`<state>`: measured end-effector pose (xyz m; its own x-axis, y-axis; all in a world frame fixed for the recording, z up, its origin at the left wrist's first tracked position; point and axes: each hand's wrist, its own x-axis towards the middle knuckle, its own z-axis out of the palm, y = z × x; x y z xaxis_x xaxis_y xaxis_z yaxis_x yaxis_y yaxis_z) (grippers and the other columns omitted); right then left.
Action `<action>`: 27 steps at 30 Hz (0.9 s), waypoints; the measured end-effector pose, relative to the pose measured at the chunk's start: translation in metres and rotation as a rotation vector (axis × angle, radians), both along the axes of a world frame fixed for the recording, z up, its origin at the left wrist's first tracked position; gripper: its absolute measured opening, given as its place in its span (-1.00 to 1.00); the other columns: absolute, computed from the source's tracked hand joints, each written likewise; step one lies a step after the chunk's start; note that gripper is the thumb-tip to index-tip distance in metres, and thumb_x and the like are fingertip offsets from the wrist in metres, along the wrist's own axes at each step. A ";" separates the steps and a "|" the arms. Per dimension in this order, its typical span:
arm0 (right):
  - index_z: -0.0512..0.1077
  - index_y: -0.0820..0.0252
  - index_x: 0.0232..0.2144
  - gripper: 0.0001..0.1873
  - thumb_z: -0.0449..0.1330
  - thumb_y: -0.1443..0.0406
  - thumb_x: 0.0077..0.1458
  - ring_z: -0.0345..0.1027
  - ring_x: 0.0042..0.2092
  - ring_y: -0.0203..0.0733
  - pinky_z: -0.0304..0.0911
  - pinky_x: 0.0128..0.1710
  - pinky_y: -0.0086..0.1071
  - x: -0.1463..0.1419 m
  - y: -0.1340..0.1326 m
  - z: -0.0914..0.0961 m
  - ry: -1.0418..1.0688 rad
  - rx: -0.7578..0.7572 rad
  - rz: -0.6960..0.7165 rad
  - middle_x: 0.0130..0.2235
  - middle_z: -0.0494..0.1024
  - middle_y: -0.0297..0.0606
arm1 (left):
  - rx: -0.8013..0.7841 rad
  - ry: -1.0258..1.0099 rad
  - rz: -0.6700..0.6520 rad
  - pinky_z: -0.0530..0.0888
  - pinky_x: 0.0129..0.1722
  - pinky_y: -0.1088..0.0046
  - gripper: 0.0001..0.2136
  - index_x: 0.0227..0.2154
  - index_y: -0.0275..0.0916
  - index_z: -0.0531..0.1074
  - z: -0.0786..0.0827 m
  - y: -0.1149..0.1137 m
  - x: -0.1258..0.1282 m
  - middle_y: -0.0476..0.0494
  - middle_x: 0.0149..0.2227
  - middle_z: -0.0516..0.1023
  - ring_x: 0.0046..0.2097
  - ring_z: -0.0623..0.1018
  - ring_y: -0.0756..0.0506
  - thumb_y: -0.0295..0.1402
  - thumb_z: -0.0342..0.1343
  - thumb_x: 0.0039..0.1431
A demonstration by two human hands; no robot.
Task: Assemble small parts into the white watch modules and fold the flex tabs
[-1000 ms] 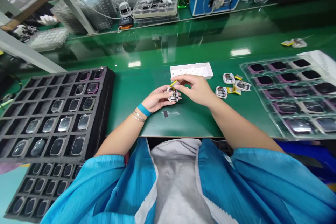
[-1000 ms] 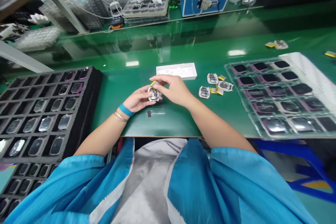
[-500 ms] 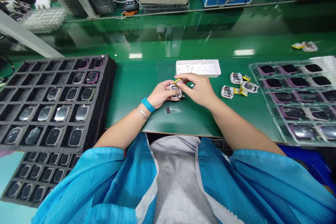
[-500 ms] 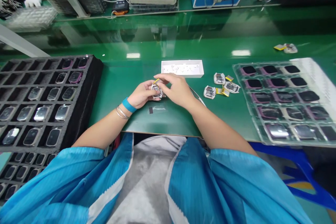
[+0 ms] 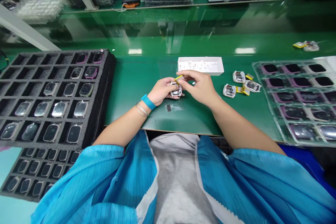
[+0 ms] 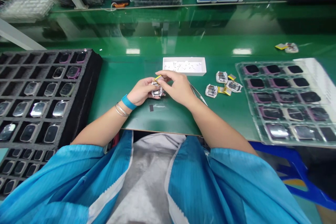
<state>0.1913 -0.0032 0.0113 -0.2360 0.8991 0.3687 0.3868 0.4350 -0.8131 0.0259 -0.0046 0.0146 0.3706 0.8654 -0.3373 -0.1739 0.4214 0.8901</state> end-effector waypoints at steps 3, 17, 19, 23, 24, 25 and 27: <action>0.56 0.13 -0.06 -0.66 0.27 0.19 0.11 0.53 -0.22 -0.18 0.48 -0.10 -0.22 0.003 0.008 -0.004 0.054 -0.010 -0.020 -0.21 0.65 -0.25 | -0.038 -0.001 0.000 0.54 -0.46 0.52 -0.84 -0.31 -0.31 0.38 0.002 0.002 -0.001 -0.09 -0.38 0.61 -0.42 0.64 -0.07 -0.54 0.17 0.02; 0.60 0.15 -0.29 -0.88 0.24 0.35 0.14 0.42 -0.07 -0.03 0.33 0.04 -0.06 -0.021 -0.066 -0.014 -0.464 -0.071 0.063 -0.11 0.58 -0.14 | -0.159 -0.041 -0.038 0.51 0.07 -0.05 -0.87 -0.33 -0.33 0.40 0.008 0.028 -0.040 -0.13 -0.31 0.65 -0.22 0.67 -0.13 -0.59 0.16 0.03; 0.60 0.15 -0.28 -0.87 0.24 0.36 0.15 0.41 -0.05 -0.01 0.32 0.05 -0.05 -0.024 -0.066 -0.017 -0.479 -0.082 0.054 -0.11 0.56 -0.14 | -0.156 -0.036 -0.037 0.50 0.08 -0.04 -0.87 -0.34 -0.32 0.38 0.007 0.027 -0.038 -0.12 -0.31 0.65 -0.22 0.66 -0.12 -0.59 0.17 0.04; 0.59 0.16 -0.28 -0.88 0.26 0.37 0.12 0.42 -0.01 0.02 0.31 0.09 -0.02 -0.023 -0.062 -0.017 -0.463 -0.097 0.033 -0.09 0.56 -0.14 | -0.138 -0.013 -0.035 0.49 0.09 -0.02 -0.88 -0.34 -0.32 0.38 0.009 0.027 -0.037 -0.12 -0.29 0.65 -0.23 0.66 -0.10 -0.60 0.15 0.08; 0.59 0.16 -0.30 -0.89 0.26 0.37 0.11 0.42 -0.01 0.02 0.31 0.09 -0.01 -0.023 -0.061 -0.017 -0.458 -0.102 0.029 -0.09 0.55 -0.13 | -0.131 -0.008 -0.038 0.49 0.09 -0.02 -0.88 -0.33 -0.32 0.38 0.009 0.027 -0.037 -0.13 -0.28 0.65 -0.23 0.66 -0.10 -0.60 0.15 0.09; 0.58 0.16 -0.32 -0.91 0.26 0.37 0.11 0.42 -0.01 0.02 0.31 0.09 -0.01 -0.023 -0.061 -0.018 -0.454 -0.107 0.025 -0.09 0.55 -0.13 | -0.125 -0.004 -0.042 0.49 0.09 -0.01 -0.87 -0.32 -0.32 0.38 0.009 0.027 -0.037 -0.13 -0.28 0.65 -0.23 0.66 -0.10 -0.60 0.15 0.09; 0.58 0.16 -0.36 -0.92 0.26 0.37 0.10 0.41 -0.02 0.01 0.31 0.09 -0.02 -0.024 -0.061 -0.018 -0.443 -0.113 0.011 -0.10 0.54 -0.14 | -0.115 0.000 -0.046 0.50 0.08 0.00 -0.86 -0.30 -0.32 0.39 0.009 0.026 -0.036 -0.13 -0.28 0.65 -0.24 0.66 -0.10 -0.60 0.16 0.08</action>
<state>0.1674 -0.0642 -0.0072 -0.3584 0.9246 0.1293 0.7042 0.3587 -0.6127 -0.0103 0.0216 0.0237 0.4086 0.8034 -0.4332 -0.1520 0.5279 0.8356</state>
